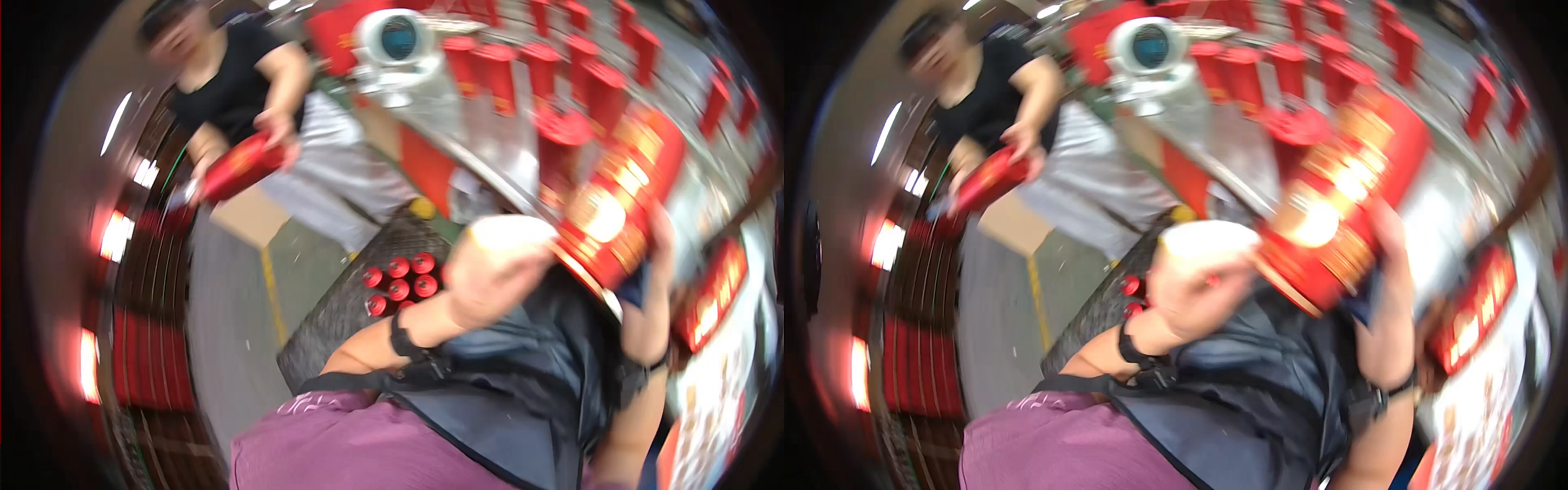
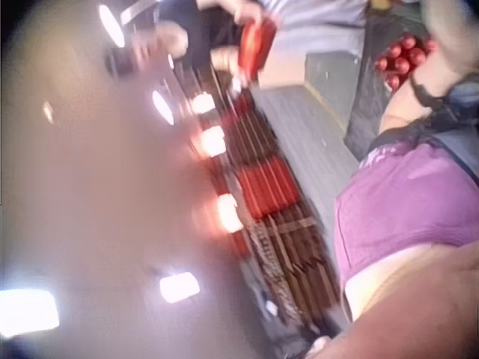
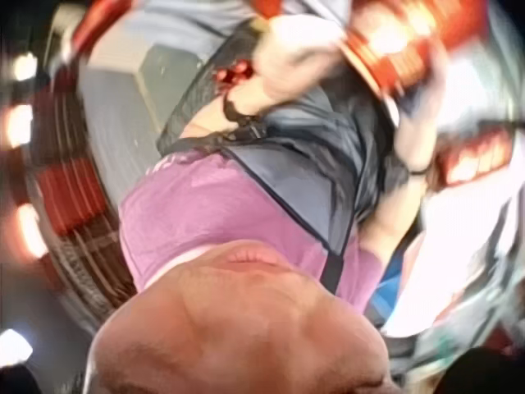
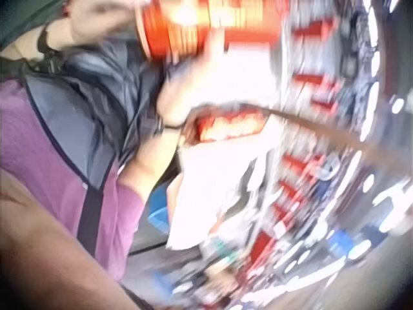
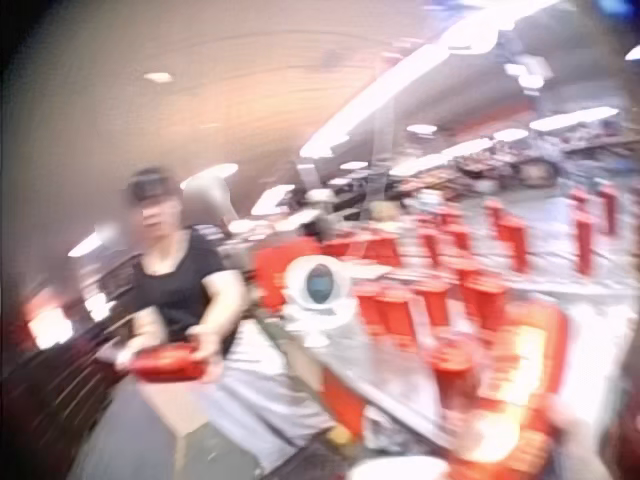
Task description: Hand-applying decorative gold labels and medallions to red liquor bottles using a scraper and cloth.
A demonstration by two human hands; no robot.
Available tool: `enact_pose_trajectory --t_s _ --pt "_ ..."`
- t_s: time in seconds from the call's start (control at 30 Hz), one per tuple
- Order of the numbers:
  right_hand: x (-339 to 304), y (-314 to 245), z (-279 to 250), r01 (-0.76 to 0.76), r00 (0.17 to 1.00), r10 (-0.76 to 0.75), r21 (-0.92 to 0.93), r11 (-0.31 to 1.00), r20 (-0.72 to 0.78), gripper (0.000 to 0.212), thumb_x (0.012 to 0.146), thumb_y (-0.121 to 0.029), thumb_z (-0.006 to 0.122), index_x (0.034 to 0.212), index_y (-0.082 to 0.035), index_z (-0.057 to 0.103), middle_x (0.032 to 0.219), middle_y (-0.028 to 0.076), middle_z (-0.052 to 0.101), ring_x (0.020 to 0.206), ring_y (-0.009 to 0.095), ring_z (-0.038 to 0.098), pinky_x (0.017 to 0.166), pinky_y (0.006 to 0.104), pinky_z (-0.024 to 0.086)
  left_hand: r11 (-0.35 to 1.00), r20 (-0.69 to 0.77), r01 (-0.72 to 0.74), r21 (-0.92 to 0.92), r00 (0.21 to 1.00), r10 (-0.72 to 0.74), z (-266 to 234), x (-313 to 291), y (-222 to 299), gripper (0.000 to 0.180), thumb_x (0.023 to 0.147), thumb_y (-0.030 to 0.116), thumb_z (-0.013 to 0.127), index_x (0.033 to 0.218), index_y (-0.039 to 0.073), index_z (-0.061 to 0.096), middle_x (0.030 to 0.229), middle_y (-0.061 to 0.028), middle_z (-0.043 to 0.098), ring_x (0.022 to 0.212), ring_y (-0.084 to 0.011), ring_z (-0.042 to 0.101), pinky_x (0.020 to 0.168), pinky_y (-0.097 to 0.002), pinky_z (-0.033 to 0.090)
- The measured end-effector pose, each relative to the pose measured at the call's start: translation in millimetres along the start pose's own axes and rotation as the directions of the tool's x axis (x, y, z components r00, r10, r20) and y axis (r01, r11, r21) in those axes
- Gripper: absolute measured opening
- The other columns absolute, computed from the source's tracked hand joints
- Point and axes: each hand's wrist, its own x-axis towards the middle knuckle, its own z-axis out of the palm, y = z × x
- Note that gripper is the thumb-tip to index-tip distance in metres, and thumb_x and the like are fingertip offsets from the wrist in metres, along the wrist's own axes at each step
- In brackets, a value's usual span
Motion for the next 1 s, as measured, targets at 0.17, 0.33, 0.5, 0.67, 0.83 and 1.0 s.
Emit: enact_pose_trajectory --t_s 0.17,0.33,0.5,0.67,0.83,1.0 --pt "-7.6 -3.9 -47.4 0.113 0.991 -0.113 0.001 0.994 -0.075 0.071 0.095 -0.050 0.063 0.142 0.000 0.044 0.133 0.018 0.062 0.115 0.030 0.065 0.100 0.0457 0.053 0.971 -0.117 -0.137 -0.194 0.986 0.116 12.8 -7.5 2.8 0.028 0.076 0.002 0.080 0.103 0.005 0.072 0.112 -0.0109 0.071 0.098 -0.0284 0.068 0.084 -0.0390 0.056" --pt "-6.4 -2.8 -16.2 0.107 0.985 -0.115 -0.063 0.992 -0.129 0.076 0.092 -0.050 0.067 0.143 0.001 0.042 0.132 0.019 0.061 0.113 0.031 0.066 0.099 0.0461 0.054 0.983 -0.083 -0.069 -0.171 0.995 0.056 -15.8 -15.1 1.2 0.032 0.077 0.012 0.085 0.107 0.011 0.073 0.113 -0.0074 0.072 0.098 -0.0270 0.068 0.085 -0.0377 0.055" --pt "-12.9 -13.3 8.2 0.111 0.992 -0.112 -0.023 0.994 -0.053 0.086 0.090 -0.052 0.069 0.149 0.000 0.033 0.140 0.024 0.055 0.123 0.036 0.059 0.107 0.0497 0.049 0.924 -0.241 0.379 0.058 0.903 -0.355 -110.2 -55.3 -47.3 0.027 0.090 0.015 0.076 0.109 0.001 0.063 0.115 -0.0112 0.064 0.099 -0.0224 0.064 0.089 -0.0350 0.051" --pt "-15.5 -30.0 -32.4 0.112 0.993 -0.111 -0.025 0.993 0.028 0.087 0.091 -0.052 0.068 0.151 -0.001 0.032 0.145 0.024 0.050 0.130 0.037 0.054 0.110 0.0514 0.044 0.736 -0.700 0.546 -0.401 0.336 -0.630 -208.7 -89.5 -111.9 0.030 0.106 0.029 0.056 0.119 0.002 0.055 0.116 -0.0084 0.061 0.106 -0.0198 0.063 0.092 -0.0351 0.053" --pt "-20.6 -41.9 -72.2 0.057 0.988 -0.062 -0.038 0.998 -0.138 0.081 0.090 -0.043 0.073 0.150 -0.001 0.038 0.147 0.019 0.049 0.132 0.030 0.050 0.108 0.0429 0.046 0.601 -0.699 0.503 -0.621 -0.009 -0.715 -278.1 -87.5 -145.5 0.081 0.093 0.056 0.068 0.145 -0.001 0.040 0.137 -0.0151 0.050 0.127 -0.0286 0.053 0.107 -0.0421 0.044" --pt "-34.2 -49.0 -107.8 0.030 0.961 -0.046 -0.062 0.998 -0.272 0.065 0.095 -0.030 0.073 0.149 -0.004 0.046 0.151 0.013 0.049 0.134 0.020 0.047 0.106 0.0333 0.047 0.590 -0.608 0.413 -0.693 0.104 -0.787 -291.7 -74.0 -182.2 0.086 0.092 0.057 0.068 0.147 0.000 0.036 0.141 -0.0144 0.051 0.131 -0.0290 0.051 0.109 -0.0457 0.043"
